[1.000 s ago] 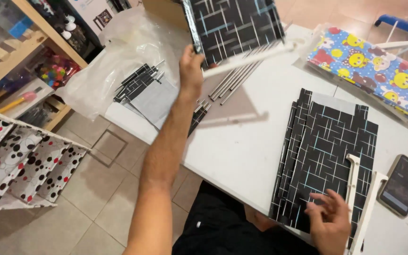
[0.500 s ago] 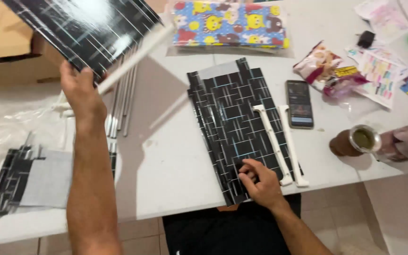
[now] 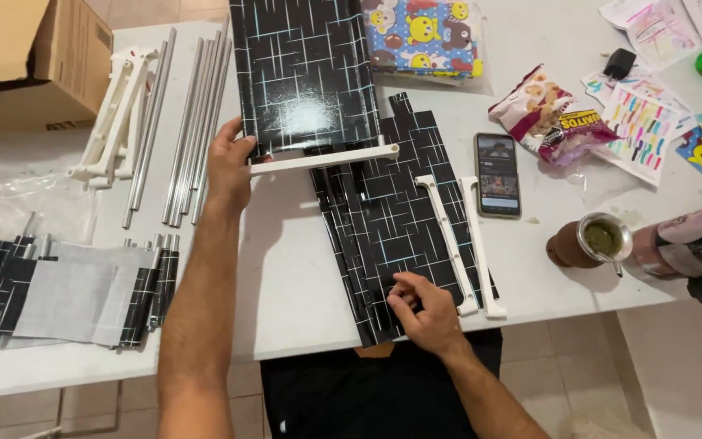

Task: Assembling a modular organizer shelf by sliding metal rods into fabric sleeves and connecting them with plastic joints.

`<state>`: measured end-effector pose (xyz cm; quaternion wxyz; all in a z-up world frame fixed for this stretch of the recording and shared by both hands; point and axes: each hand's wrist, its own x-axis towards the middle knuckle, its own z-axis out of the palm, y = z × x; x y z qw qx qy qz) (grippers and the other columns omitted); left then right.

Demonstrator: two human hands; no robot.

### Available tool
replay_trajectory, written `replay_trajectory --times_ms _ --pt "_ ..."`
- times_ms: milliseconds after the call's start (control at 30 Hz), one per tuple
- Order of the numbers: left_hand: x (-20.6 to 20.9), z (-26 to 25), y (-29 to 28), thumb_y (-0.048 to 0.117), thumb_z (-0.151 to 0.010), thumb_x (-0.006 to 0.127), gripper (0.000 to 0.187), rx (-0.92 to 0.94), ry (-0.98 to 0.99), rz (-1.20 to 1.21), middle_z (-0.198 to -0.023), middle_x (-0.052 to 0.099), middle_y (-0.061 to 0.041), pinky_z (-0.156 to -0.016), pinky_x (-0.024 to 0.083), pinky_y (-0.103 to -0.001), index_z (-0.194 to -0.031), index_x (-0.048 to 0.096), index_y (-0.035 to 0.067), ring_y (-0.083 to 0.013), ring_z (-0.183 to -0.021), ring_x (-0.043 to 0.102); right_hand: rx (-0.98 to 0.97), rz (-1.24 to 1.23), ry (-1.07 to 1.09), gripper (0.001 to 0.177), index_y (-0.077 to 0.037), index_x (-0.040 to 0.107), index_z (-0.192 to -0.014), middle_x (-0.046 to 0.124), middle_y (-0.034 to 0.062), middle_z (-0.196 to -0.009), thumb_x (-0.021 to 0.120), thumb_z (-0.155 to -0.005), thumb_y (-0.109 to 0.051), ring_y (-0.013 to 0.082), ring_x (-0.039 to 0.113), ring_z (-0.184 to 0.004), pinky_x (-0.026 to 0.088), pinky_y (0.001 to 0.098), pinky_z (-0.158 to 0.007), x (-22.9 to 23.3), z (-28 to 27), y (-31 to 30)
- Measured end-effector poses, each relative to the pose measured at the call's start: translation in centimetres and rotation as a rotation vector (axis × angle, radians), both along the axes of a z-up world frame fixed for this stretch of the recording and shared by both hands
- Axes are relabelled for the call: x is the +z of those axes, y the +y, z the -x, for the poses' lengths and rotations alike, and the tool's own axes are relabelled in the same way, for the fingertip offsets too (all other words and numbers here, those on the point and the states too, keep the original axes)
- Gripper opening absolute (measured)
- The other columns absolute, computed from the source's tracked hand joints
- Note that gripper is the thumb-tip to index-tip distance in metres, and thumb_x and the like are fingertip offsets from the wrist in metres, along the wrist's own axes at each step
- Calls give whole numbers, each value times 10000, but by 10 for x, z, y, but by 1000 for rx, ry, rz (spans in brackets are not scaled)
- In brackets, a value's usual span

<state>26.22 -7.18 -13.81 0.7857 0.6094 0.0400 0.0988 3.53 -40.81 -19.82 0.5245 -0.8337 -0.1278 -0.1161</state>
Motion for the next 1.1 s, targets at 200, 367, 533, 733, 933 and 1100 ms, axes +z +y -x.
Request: replay_trajectory --times_ms 200,367,533,733,933,1100 --pt "11 0 -111 44 -932 573 444 62 21 252 -990 712 -217 -665 681 -388 -1373 517 39 -270 -785 765 17 1 -30 308 -64 722 -1132 803 62 -795 801 -840 -123 222 740 -587 597 304 -509 9 1 4" --pt "58 -26 -214 -96 -947 598 410 -113 315 472 -1183 648 -361 -559 648 -390 -1197 282 -21 -316 -805 755 69 113 -14 232 -75 695 -1123 758 36 -838 678 -921 -188 143 730 -683 639 244 -609 27 5 0" --pt "54 -91 -280 -99 -934 622 402 29 370 509 -1165 616 -287 -689 642 -402 -1200 330 -25 -302 -874 723 83 141 -90 175 -69 713 -1048 743 34 -778 692 -915 -181 137 698 -620 605 244 -561 27 6 -1" --pt "61 -109 -316 113 -902 686 621 -62 532 248 -1262 575 -215 -851 604 -386 -1382 314 -16 -287 -984 667 90 137 -86 145 -42 709 -1001 763 68 -814 716 -879 -120 176 727 -648 615 278 -585 33 0 0" --pt "64 -20 -240 184 -939 641 557 -550 214 -454 -1413 628 -172 -1027 589 -431 -1456 472 62 -286 -1233 687 134 118 -160 120 -44 723 -975 766 80 -856 698 -924 -150 188 739 -709 621 280 -632 31 4 -3" --pt "39 104 -128 236 -938 652 274 -227 -79 -1016 -940 677 -34 -706 485 -386 -1170 662 90 -208 -779 608 157 58 -215 97 -58 714 -961 756 75 -843 677 -926 -141 187 719 -693 601 293 -635 53 1 -7"
